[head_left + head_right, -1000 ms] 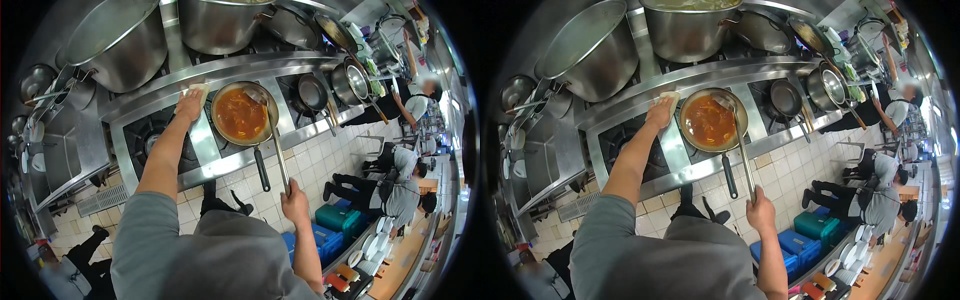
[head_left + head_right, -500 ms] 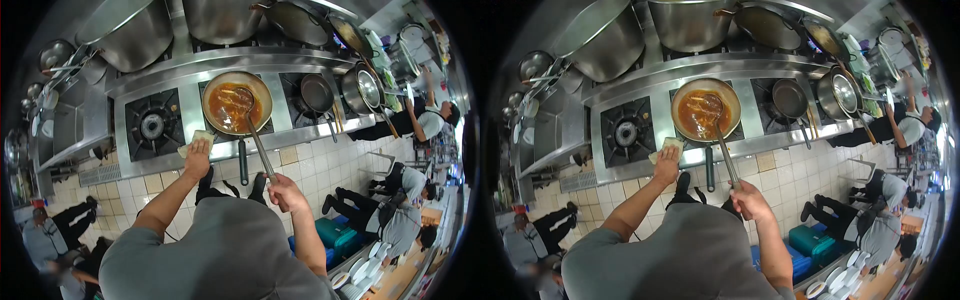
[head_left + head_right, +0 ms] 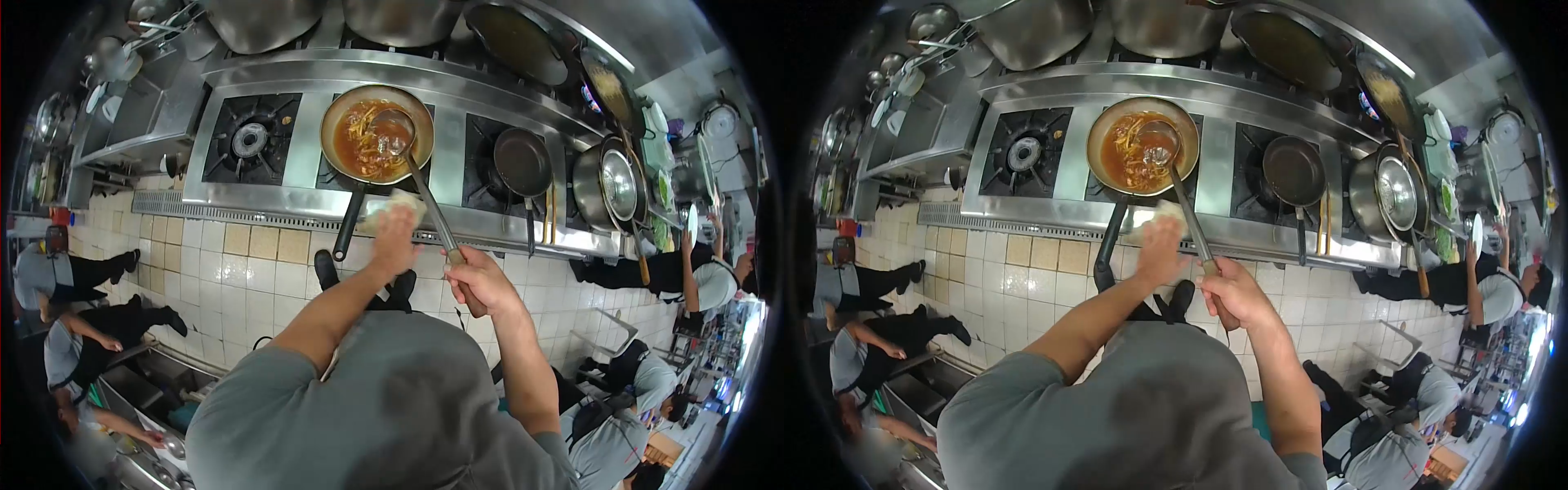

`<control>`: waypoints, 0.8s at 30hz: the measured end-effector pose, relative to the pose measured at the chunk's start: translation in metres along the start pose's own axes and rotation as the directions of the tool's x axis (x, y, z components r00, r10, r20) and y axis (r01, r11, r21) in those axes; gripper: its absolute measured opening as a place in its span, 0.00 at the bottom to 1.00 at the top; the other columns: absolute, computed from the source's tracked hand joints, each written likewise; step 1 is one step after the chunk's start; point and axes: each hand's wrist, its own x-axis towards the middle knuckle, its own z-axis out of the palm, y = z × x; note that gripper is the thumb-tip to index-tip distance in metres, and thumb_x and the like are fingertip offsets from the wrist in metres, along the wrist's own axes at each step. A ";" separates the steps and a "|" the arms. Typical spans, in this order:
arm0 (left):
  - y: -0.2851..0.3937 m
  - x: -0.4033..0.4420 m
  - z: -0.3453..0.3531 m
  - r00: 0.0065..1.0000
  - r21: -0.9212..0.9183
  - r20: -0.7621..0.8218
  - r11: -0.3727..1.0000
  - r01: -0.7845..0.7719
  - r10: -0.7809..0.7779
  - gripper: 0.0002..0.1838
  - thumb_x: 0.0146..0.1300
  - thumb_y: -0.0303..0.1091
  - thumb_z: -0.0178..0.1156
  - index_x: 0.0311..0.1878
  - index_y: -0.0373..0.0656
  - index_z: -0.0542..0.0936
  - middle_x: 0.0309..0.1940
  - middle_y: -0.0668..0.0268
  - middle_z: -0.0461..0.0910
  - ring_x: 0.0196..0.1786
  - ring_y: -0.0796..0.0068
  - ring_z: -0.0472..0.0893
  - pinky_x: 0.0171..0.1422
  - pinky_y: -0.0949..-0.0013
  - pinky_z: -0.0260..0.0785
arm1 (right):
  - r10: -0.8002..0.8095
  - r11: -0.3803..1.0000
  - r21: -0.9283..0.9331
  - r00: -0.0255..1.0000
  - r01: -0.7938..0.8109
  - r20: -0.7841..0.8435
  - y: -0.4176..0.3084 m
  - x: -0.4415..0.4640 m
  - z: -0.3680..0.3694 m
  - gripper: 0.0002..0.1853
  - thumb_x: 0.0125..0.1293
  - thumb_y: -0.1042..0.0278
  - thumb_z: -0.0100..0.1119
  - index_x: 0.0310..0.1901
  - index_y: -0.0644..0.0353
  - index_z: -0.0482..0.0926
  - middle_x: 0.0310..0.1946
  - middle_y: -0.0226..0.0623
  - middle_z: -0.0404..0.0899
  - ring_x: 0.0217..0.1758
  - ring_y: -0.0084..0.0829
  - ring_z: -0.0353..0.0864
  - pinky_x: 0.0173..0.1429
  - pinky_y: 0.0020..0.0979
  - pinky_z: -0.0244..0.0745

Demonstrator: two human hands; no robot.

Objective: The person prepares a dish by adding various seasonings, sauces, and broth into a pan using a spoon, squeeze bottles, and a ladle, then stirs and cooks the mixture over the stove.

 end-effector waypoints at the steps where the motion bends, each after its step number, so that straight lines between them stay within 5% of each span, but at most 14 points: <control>1: 0.019 0.008 0.009 0.998 0.001 0.021 0.998 -0.055 0.055 0.50 0.63 0.55 0.64 0.80 0.35 0.56 0.81 0.51 0.53 0.86 0.56 0.45 0.87 0.45 0.30 | -0.002 1.000 -0.014 1.000 0.002 0.009 -0.003 0.000 -0.003 0.19 0.67 0.71 0.60 0.57 0.69 0.73 0.26 0.31 0.75 0.18 0.25 0.72 0.23 0.28 0.67; 3: 0.047 0.020 0.023 0.986 0.031 0.122 0.992 -0.122 0.117 0.46 0.65 0.53 0.62 0.79 0.39 0.58 0.81 0.55 0.54 0.86 0.56 0.46 0.87 0.47 0.31 | -0.009 1.000 -0.006 1.000 0.009 -0.029 -0.002 -0.005 -0.005 0.14 0.66 0.73 0.60 0.52 0.67 0.74 0.26 0.31 0.75 0.18 0.24 0.73 0.23 0.28 0.68; 7: 0.044 0.023 0.020 0.988 0.049 0.068 0.988 -0.144 0.141 0.40 0.69 0.48 0.58 0.79 0.42 0.60 0.81 0.58 0.56 0.85 0.57 0.47 0.87 0.48 0.32 | -0.045 0.995 -0.087 0.998 0.040 -0.051 -0.005 -0.013 -0.003 0.12 0.66 0.73 0.60 0.49 0.65 0.75 0.26 0.31 0.75 0.18 0.23 0.72 0.23 0.27 0.68; 9: 0.018 0.015 0.026 0.976 0.026 -0.032 0.976 -0.214 0.215 0.38 0.69 0.42 0.57 0.79 0.44 0.60 0.80 0.57 0.56 0.85 0.58 0.49 0.87 0.48 0.34 | -0.078 0.985 -0.161 0.993 0.063 -0.089 -0.005 -0.016 -0.006 0.22 0.67 0.77 0.57 0.63 0.68 0.72 0.24 0.30 0.74 0.17 0.23 0.70 0.23 0.25 0.66; 12: -0.040 -0.007 0.005 0.991 0.213 -0.096 0.974 -0.073 0.095 0.36 0.67 0.36 0.55 0.79 0.44 0.60 0.80 0.57 0.57 0.85 0.59 0.51 0.87 0.49 0.38 | -0.111 0.981 -0.170 0.987 0.090 -0.116 -0.009 -0.022 -0.001 0.22 0.67 0.78 0.57 0.63 0.68 0.72 0.23 0.30 0.73 0.17 0.22 0.70 0.23 0.25 0.66; 14: -0.144 -0.006 0.058 0.933 -0.313 -0.346 0.925 -0.214 0.098 0.38 0.66 0.33 0.53 0.81 0.44 0.58 0.81 0.57 0.55 0.85 0.59 0.51 0.86 0.48 0.40 | -0.112 0.982 -0.163 0.988 0.094 -0.106 -0.010 -0.024 0.002 0.23 0.66 0.78 0.57 0.63 0.68 0.72 0.23 0.30 0.73 0.17 0.22 0.70 0.23 0.25 0.66; 15: -0.160 -0.016 0.035 0.963 0.105 -0.267 0.994 0.001 0.027 0.40 0.65 0.31 0.52 0.81 0.44 0.56 0.82 0.56 0.54 0.85 0.59 0.51 0.86 0.47 0.40 | -0.109 0.976 -0.199 0.987 0.084 -0.122 -0.010 -0.025 0.002 0.23 0.66 0.78 0.57 0.63 0.67 0.72 0.23 0.30 0.73 0.17 0.22 0.70 0.23 0.25 0.66; 16: -0.169 -0.028 0.002 0.972 0.514 -0.222 0.838 0.182 -0.075 0.41 0.65 0.30 0.51 0.82 0.43 0.53 0.82 0.56 0.53 0.85 0.59 0.51 0.85 0.46 0.40 | -0.107 0.969 -0.235 0.985 0.072 -0.139 -0.010 -0.025 0.003 0.23 0.66 0.77 0.58 0.63 0.67 0.72 0.22 0.30 0.73 0.17 0.22 0.70 0.23 0.25 0.65; 22: -0.297 -0.074 -0.105 0.866 0.387 -0.013 0.796 0.465 -0.500 0.47 0.63 0.31 0.56 0.84 0.42 0.47 0.85 0.59 0.43 0.87 0.62 0.41 0.85 0.44 0.39 | -0.208 0.899 -0.432 0.934 0.066 -0.290 0.000 -0.005 0.023 0.23 0.65 0.80 0.59 0.63 0.64 0.74 0.22 0.25 0.71 0.16 0.18 0.70 0.20 0.25 0.65; 24: -0.323 -0.082 -0.139 0.793 0.365 -0.021 0.734 0.573 -0.609 0.46 0.65 0.33 0.55 0.84 0.42 0.46 0.85 0.59 0.43 0.87 0.62 0.41 0.86 0.45 0.38 | -0.386 0.737 -0.672 0.861 0.071 -0.332 0.011 0.009 0.024 0.26 0.63 0.78 0.62 0.64 0.63 0.74 0.26 0.32 0.77 0.22 0.25 0.77 0.27 0.30 0.73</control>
